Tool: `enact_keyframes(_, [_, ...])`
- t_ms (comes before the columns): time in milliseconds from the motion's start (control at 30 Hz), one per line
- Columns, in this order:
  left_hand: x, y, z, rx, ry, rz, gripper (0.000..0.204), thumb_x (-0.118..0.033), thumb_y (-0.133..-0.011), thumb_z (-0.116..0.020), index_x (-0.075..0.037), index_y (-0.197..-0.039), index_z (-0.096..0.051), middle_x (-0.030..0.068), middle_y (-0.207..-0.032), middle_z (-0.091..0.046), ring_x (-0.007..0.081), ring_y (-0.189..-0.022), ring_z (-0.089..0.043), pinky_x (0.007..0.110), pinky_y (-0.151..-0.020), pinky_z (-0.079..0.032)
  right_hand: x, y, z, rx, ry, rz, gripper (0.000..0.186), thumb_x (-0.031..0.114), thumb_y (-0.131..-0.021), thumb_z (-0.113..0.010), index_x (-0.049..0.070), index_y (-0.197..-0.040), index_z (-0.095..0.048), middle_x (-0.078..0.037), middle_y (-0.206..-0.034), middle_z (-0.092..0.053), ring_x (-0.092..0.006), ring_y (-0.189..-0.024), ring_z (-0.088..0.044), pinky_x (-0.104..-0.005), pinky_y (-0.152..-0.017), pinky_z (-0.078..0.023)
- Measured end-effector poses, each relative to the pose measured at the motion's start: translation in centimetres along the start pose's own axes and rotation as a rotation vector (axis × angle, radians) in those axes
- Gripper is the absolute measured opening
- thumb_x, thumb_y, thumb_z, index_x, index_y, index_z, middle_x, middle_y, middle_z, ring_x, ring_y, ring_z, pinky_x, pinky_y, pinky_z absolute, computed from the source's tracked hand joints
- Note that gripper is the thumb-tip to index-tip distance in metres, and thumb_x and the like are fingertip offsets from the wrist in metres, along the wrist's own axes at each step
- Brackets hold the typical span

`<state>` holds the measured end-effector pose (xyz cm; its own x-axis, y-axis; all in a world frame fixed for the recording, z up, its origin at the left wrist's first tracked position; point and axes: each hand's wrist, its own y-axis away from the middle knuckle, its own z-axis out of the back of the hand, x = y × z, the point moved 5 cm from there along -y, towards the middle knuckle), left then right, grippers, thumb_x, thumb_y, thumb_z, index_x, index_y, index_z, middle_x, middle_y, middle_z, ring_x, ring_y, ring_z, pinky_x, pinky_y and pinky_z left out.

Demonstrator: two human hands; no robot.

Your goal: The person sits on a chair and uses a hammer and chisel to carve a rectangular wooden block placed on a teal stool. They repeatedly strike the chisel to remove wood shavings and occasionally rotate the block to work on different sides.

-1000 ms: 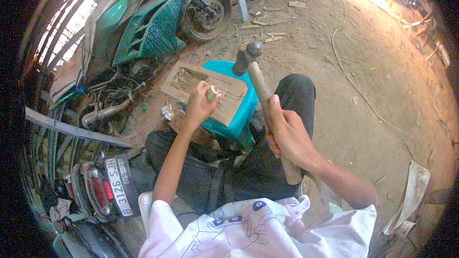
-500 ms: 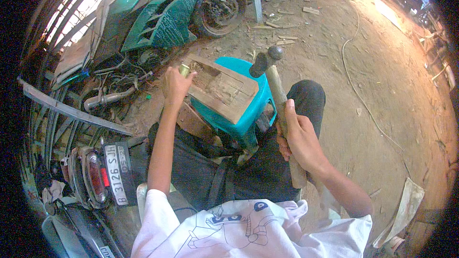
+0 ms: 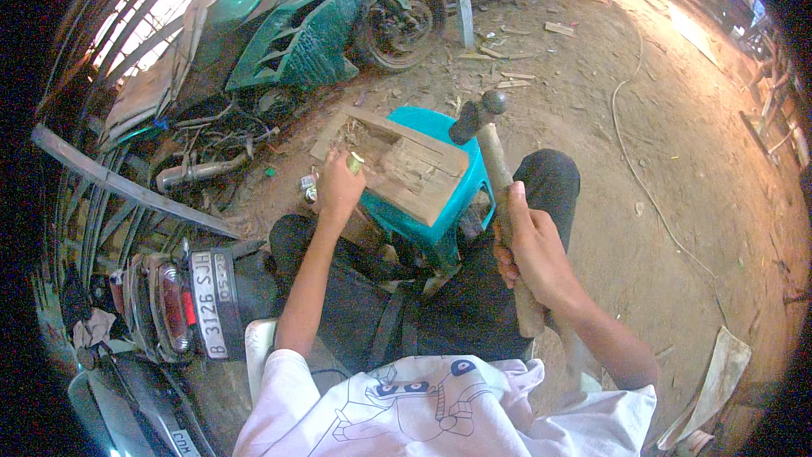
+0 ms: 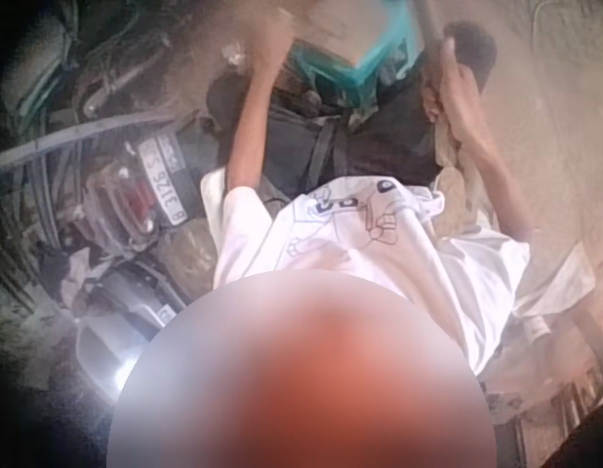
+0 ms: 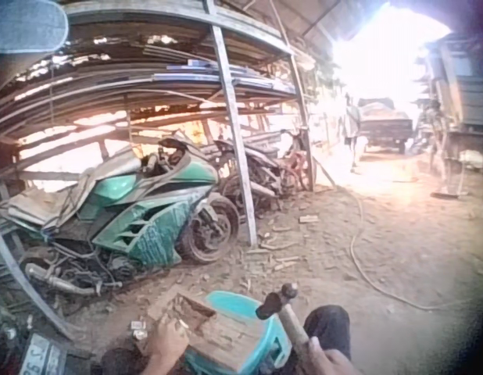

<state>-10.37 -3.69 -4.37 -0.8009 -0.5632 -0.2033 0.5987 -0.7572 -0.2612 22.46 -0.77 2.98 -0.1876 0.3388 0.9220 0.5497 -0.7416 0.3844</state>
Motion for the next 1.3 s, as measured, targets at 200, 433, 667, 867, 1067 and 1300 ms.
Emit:
enact_keyframes(200, [-2.1,3.9,0.3,-0.113,0.016,0.056,0.042,-0.026,-0.079,-0.063,0.000,-0.109,-0.050,0.0177,-0.118,-0.047,0.0372,-0.087,-0.062,0.046,-0.073,-0.053,0.0,0.1,0.0,-0.002,-0.002,-0.020,0.059,0.057,-0.094,-0.024,0.007,-0.068,-0.042,0.000,-0.047,-0.037,-0.0119,-0.035,-0.037,-0.0278,-0.034,-0.034])
enact_keyframes(433, [-1.8,2.9,3.1,-0.280,0.301,0.024,0.025,-0.024,-0.082,-0.062,0.000,-0.085,-0.057,0.0158,-0.088,-0.056,0.0315,-0.072,-0.062,0.040,-0.057,-0.050,-0.1,0.2,-0.3,0.013,-0.014,-0.064,0.058,0.057,-0.094,-0.026,0.008,-0.068,-0.042,0.000,-0.049,-0.037,-0.0113,-0.037,-0.037,-0.0275,-0.035,-0.034])
enact_keyframes(667, [-4.5,-1.6,10.6,-0.112,1.684,-0.013,0.038,-0.029,-0.089,-0.058,-0.008,-0.060,-0.044,-0.0002,-0.043,-0.038,0.0081,-0.029,-0.033,0.024,-0.030,-0.026,-0.1,-0.1,-0.2,0.012,0.018,-0.111,0.053,0.055,-0.092,-0.039,0.008,-0.070,-0.043,0.001,-0.051,-0.039,-0.0093,-0.040,-0.038,-0.0258,-0.038,-0.034])
enact_keyframes(867, [-4.7,-3.5,8.0,0.012,1.947,-0.174,0.039,-0.025,-0.090,-0.057,-0.009,-0.059,-0.040,-0.0005,-0.045,-0.038,0.0072,-0.030,-0.033,0.022,-0.029,-0.024,-0.2,-0.2,-0.7,-0.034,0.156,-0.138,0.042,0.043,-0.090,-0.053,0.007,-0.070,-0.046,0.003,-0.051,-0.042,-0.0076,-0.041,-0.042,-0.0246,-0.038,-0.033])
enact_keyframes(1067, [-2.9,-4.0,4.8,0.008,1.974,-0.091,0.038,-0.024,-0.091,-0.055,-0.009,-0.060,-0.040,-0.0005,-0.045,-0.037,0.0065,-0.032,-0.032,0.022,-0.031,-0.023,-1.7,-1.1,-0.5,-0.056,0.241,-0.185,0.037,0.034,-0.092,-0.054,0.007,-0.068,-0.045,0.003,-0.050,-0.043,-0.0070,-0.039,-0.041,-0.0247,-0.036,-0.032])
enact_keyframes(1300, [-1.6,-5.1,4.2,-0.029,2.025,-0.053,0.037,-0.026,-0.091,-0.055,-0.009,-0.062,-0.040,-0.0009,-0.046,-0.036,0.0067,-0.031,-0.031,0.022,-0.030,-0.023,-2.1,-1.8,-0.7,-0.113,0.190,-0.288,0.034,0.029,-0.092,-0.056,0.008,-0.069,-0.043,0.004,-0.050,-0.040,-0.0066,-0.038,-0.039,-0.0250,-0.034,-0.032])
